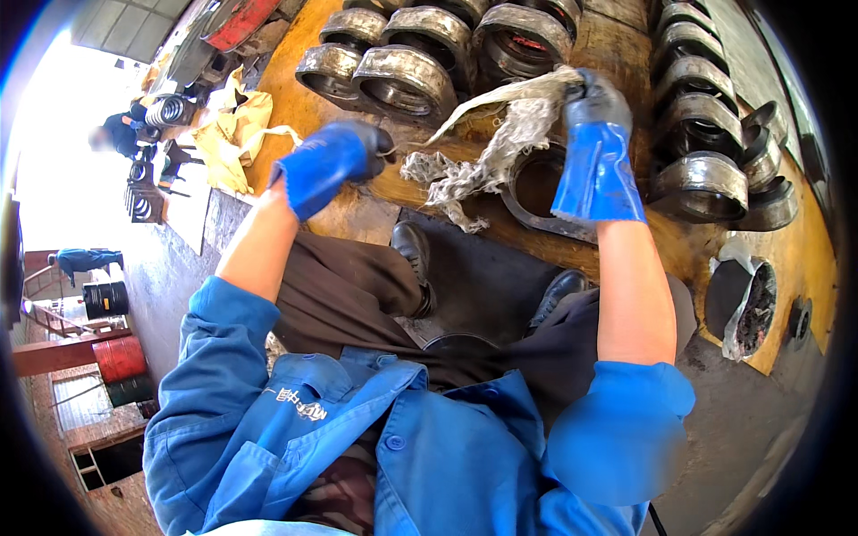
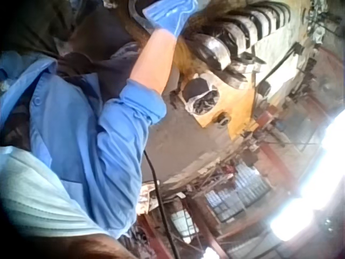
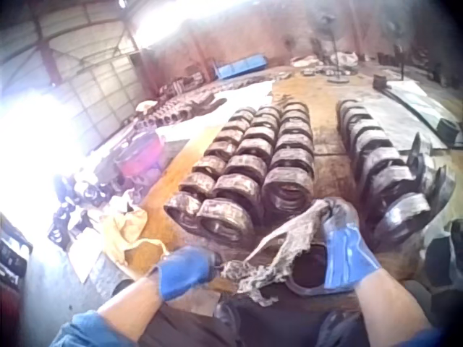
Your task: The person sits on the floor and uses a fibrous material to wipe and clean the interior of a metal ring. They repeatedly pull and stretch the fibrous material, then insert it into the ring to scrub the inside surface.
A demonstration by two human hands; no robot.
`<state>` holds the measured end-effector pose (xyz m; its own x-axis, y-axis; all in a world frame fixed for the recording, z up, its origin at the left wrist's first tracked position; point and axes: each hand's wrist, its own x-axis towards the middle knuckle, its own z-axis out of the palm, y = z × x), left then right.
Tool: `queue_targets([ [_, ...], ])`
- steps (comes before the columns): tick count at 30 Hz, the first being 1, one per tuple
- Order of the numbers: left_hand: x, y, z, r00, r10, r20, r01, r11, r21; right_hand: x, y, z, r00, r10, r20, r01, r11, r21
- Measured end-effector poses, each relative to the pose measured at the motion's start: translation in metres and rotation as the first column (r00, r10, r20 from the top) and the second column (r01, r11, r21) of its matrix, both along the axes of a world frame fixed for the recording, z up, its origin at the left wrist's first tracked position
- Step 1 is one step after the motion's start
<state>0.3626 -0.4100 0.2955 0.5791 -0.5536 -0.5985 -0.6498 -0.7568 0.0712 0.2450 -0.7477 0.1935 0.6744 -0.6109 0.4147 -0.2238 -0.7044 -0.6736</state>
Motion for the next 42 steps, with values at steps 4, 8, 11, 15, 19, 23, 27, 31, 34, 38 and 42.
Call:
queue_targets([
  [4, -0.009, -0.01, -0.006, 1.0, 0.019, -0.008, -0.02, 0.984, -0.178, 0.0, -0.005, 0.012, 0.993, 0.041, 0.111, -0.07, 0.959, 0.274],
  [8, 0.01, -0.011, -0.019, 0.747, -0.049, -0.663, -0.651, 0.151, -0.744, 0.013, 0.005, 0.01, 0.954, 0.179, 0.238, -0.274, 0.842, 0.465],
  [11, 0.015, -0.048, 0.019, 0.496, -0.299, -0.815, -0.836, -0.418, -0.356, -0.009, 0.026, 0.028, 0.983, 0.168, 0.075, -0.183, 0.883, 0.431],
  [15, 0.018, -0.064, 0.047, 0.538, -0.497, -0.681, -0.814, -0.516, -0.267, -0.005, 0.036, -0.002, 0.987, 0.158, -0.026, -0.159, 0.987, -0.006],
  [19, 0.024, -0.063, 0.053, 0.48, -0.585, -0.654, -0.865, -0.438, -0.243, -0.013, 0.074, 0.042, 0.816, 0.123, -0.565, -0.223, 0.969, -0.11],
  [23, 0.023, -0.053, 0.049, 0.408, -0.619, -0.671, -0.913, -0.281, -0.296, -0.007, 0.071, 0.033, 0.686, 0.115, -0.719, -0.141, 0.99, 0.023],
  [27, 0.017, -0.044, 0.046, 0.474, -0.457, -0.752, -0.846, 0.001, -0.534, -0.003, 0.048, 0.011, 0.496, 0.127, -0.859, -0.301, 0.953, -0.033],
  [31, -0.019, -0.033, 0.007, 0.764, -0.019, -0.645, -0.639, 0.12, -0.76, 0.008, 0.051, 0.01, 0.478, 0.052, -0.877, -0.141, 0.99, -0.018],
  [34, -0.035, -0.047, 0.019, 0.7, 0.354, -0.621, -0.713, 0.393, -0.58, 0.011, 0.048, 0.007, 0.558, -0.022, -0.829, -0.092, 0.992, -0.088],
  [38, -0.059, -0.05, 0.03, 0.906, 0.375, -0.195, -0.418, 0.866, -0.274, 0.002, 0.047, 0.01, 0.628, -0.023, -0.778, -0.144, 0.979, -0.145],
  [42, -0.084, -0.032, 0.022, 0.99, -0.14, 0.018, 0.133, 0.88, -0.455, 0.008, 0.046, -0.004, 0.42, -0.085, -0.903, -0.082, 0.988, -0.131],
])
